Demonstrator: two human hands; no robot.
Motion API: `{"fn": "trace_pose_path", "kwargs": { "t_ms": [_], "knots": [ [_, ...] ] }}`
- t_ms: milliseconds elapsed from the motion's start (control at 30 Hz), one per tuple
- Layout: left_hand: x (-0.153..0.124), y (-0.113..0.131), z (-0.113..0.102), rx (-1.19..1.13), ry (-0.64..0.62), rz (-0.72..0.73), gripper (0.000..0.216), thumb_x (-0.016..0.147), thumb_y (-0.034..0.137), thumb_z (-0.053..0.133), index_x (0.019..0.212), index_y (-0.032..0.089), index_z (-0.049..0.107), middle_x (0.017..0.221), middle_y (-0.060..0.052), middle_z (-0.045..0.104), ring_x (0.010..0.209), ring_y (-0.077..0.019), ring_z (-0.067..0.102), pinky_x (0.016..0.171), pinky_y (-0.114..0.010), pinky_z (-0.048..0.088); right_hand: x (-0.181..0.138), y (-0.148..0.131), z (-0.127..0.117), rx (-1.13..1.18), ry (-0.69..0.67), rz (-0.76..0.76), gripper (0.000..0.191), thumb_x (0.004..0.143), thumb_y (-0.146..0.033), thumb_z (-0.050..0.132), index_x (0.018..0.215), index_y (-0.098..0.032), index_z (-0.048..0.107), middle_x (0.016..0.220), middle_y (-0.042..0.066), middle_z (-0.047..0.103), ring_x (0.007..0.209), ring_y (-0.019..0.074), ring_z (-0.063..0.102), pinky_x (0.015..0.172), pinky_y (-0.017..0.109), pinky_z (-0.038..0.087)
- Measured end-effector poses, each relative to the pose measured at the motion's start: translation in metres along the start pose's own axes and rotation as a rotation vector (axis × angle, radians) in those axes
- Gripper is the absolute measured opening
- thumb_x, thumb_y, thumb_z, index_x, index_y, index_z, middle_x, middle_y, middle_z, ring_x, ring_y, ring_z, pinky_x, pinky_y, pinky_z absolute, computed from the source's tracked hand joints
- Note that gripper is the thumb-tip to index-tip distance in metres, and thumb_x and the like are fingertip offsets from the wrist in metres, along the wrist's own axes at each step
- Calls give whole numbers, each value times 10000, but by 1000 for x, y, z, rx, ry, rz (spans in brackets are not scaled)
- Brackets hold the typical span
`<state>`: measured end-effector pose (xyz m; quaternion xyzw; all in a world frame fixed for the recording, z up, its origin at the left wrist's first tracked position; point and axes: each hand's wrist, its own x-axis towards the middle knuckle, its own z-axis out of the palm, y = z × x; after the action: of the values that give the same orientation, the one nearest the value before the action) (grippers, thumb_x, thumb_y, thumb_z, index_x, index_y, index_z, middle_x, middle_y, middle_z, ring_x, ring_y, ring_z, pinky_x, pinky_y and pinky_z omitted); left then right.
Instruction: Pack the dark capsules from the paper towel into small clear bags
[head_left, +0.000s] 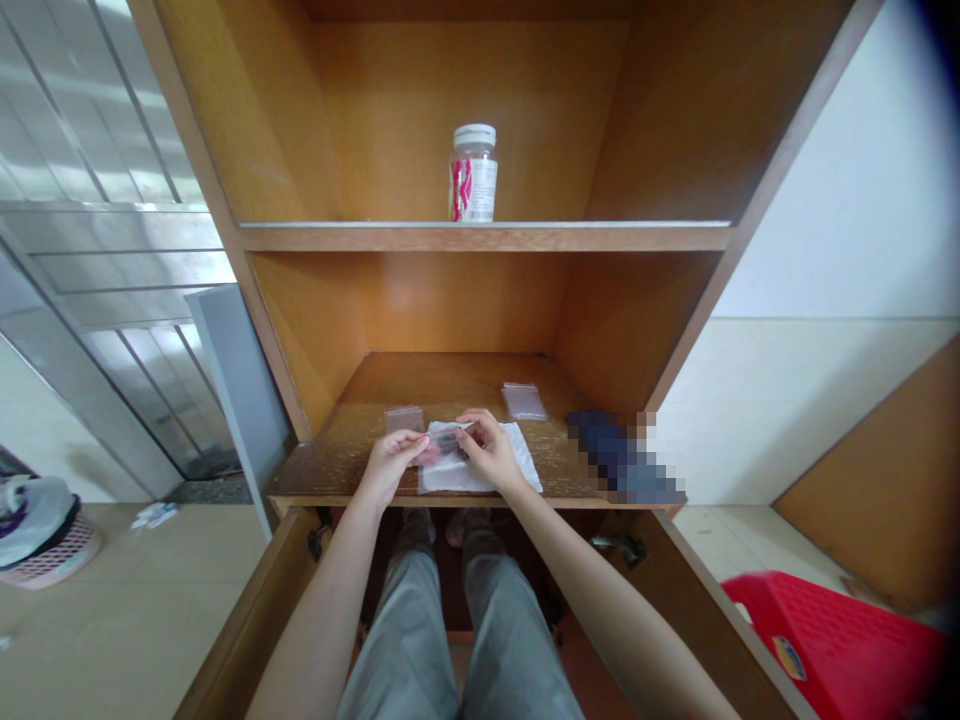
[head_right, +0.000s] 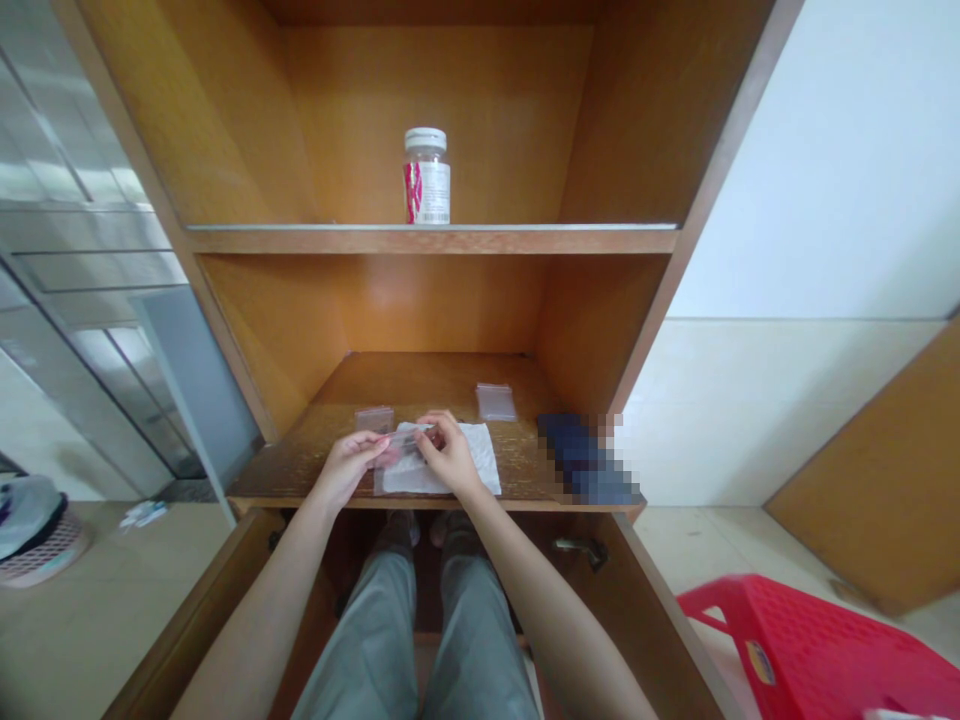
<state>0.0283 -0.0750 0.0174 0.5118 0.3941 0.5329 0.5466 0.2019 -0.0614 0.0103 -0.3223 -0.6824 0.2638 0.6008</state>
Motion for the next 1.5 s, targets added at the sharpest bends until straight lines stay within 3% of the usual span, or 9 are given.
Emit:
{"fn": "trace_pose_path", "kwargs": {
  "t_ms": [100,300,400,567,733,867,1100,1200,1500],
  "knots": [
    [1,-2,-2,-49,22,12,260,637,329,686,757,113,608,724,-64,684,649,-178,650,702,-331,501,-1,0,-1,58,85,21,189,761,-310,541,923,-214,561,945,50,557,712,137,538,602,259,431],
    [2,0,0,-61,48,29,349,664,343,666,926,123,598,902,-99,672,667,-167,648,672,-306,501,-1,-8,-4,124,-97,94,195,764,-318,535,661,-195,645,696,38,635,687,170,575,653,292,435],
    [0,3,3,-8,75,65,410,685,363,641,1022,145,555,932,-94,663,674,-164,648,673,-300,498,3,-7,-5,229,12,177,144,732,-310,576,733,-204,674,738,33,660,700,168,581,667,294,438],
    [-1,0,5,190,36,53,329,710,406,595,886,130,556,798,-91,675,652,-181,650,676,-306,490,13,4,-15,681,299,342,114,693,-266,610,770,-202,666,811,21,660,717,138,581,687,281,449],
    [0,-5,4,310,19,69,315,729,422,559,858,134,560,767,-88,677,687,-193,651,685,-314,490,21,12,-36,915,374,388,163,722,-283,573,868,-234,628,932,9,637,767,109,585,723,273,462],
    [-2,-2,5,324,11,89,313,738,427,544,844,133,566,762,-83,674,678,-184,648,685,-301,484,34,16,-59,736,399,321,220,699,-295,597,910,-230,596,980,23,626,847,137,588,741,302,462],
    [-3,2,7,288,8,75,315,734,438,548,816,134,571,745,-76,673,632,-173,642,674,-290,479,70,57,-99,93,447,321,331,614,-333,626,886,-149,587,858,71,644,719,157,597,623,281,472],
    [-2,2,7,292,0,70,312,741,436,539,815,135,573,741,-74,674,641,-173,642,681,-288,474,77,82,-104,-187,391,350,283,619,-282,589,855,-125,590,822,88,645,712,163,600,626,280,473],
    [-3,2,6,290,-8,70,318,749,435,532,830,130,571,755,-77,673,650,-174,642,687,-290,471,70,121,-106,-470,289,326,201,561,-151,574,760,-129,597,719,95,622,652,202,582,611,341,460]
  ]
}}
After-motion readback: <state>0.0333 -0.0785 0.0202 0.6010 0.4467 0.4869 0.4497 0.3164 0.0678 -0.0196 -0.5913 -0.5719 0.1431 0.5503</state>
